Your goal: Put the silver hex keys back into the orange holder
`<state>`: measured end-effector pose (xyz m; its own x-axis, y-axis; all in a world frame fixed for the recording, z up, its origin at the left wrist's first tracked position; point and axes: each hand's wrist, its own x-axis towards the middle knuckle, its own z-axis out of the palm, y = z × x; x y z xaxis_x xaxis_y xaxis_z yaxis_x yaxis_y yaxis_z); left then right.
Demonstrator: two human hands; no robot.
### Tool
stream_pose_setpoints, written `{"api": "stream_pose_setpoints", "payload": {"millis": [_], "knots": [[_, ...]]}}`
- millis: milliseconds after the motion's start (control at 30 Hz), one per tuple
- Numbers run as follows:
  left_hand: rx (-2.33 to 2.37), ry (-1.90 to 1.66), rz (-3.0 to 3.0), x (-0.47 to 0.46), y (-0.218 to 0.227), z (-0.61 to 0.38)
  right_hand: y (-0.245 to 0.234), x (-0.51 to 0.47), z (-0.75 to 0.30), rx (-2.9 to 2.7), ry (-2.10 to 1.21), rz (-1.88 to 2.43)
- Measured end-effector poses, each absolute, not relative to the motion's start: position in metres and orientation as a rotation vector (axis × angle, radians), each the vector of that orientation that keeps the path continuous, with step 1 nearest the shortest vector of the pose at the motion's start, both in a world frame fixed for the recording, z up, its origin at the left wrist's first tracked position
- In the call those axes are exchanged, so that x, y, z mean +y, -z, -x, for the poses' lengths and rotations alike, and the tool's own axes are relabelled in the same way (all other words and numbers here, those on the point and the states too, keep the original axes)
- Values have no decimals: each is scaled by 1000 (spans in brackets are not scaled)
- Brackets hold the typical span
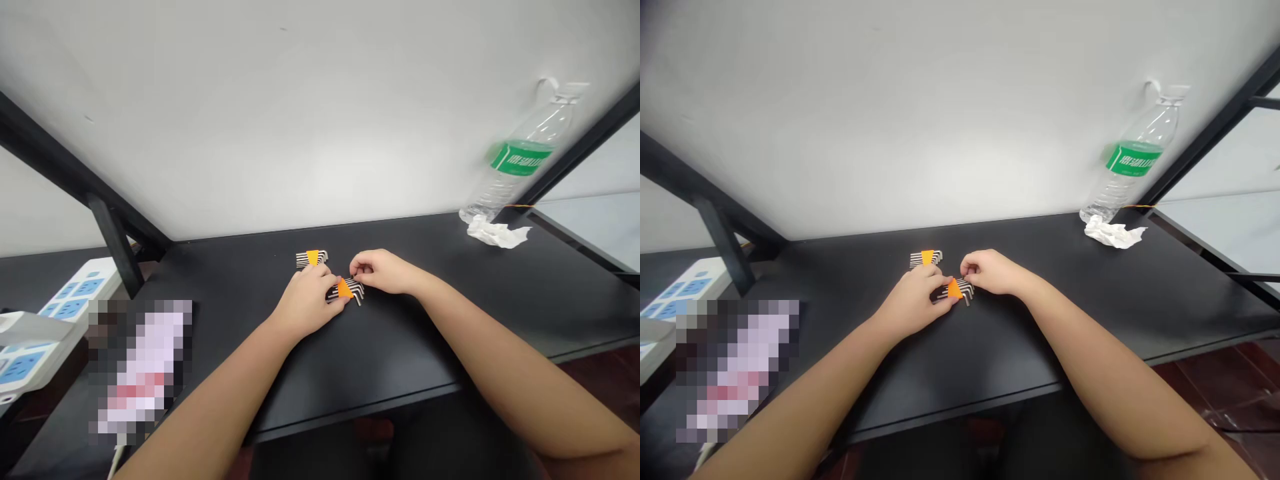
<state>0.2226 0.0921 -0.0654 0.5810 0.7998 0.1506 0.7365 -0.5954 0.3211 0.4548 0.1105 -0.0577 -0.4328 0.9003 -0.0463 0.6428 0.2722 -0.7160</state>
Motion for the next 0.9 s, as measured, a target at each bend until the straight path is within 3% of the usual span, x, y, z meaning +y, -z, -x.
{"api": "stream_pose_setpoints", "payload": {"millis": [200,367,567,900], "knots": [[1276,-407,-2598,92,66,-222,57,110,-464,-2204,-1022,1319],[1271,-404,-2592,92,66,-222,61,114,-465,-2286,-752,1375],[1272,-408,-2603,92,67,-222,63,115,-462,-2420,-679,1382],[1287,-426,-2590,92,68,-222,53,112,-463,-2343,-819,1380]]}}
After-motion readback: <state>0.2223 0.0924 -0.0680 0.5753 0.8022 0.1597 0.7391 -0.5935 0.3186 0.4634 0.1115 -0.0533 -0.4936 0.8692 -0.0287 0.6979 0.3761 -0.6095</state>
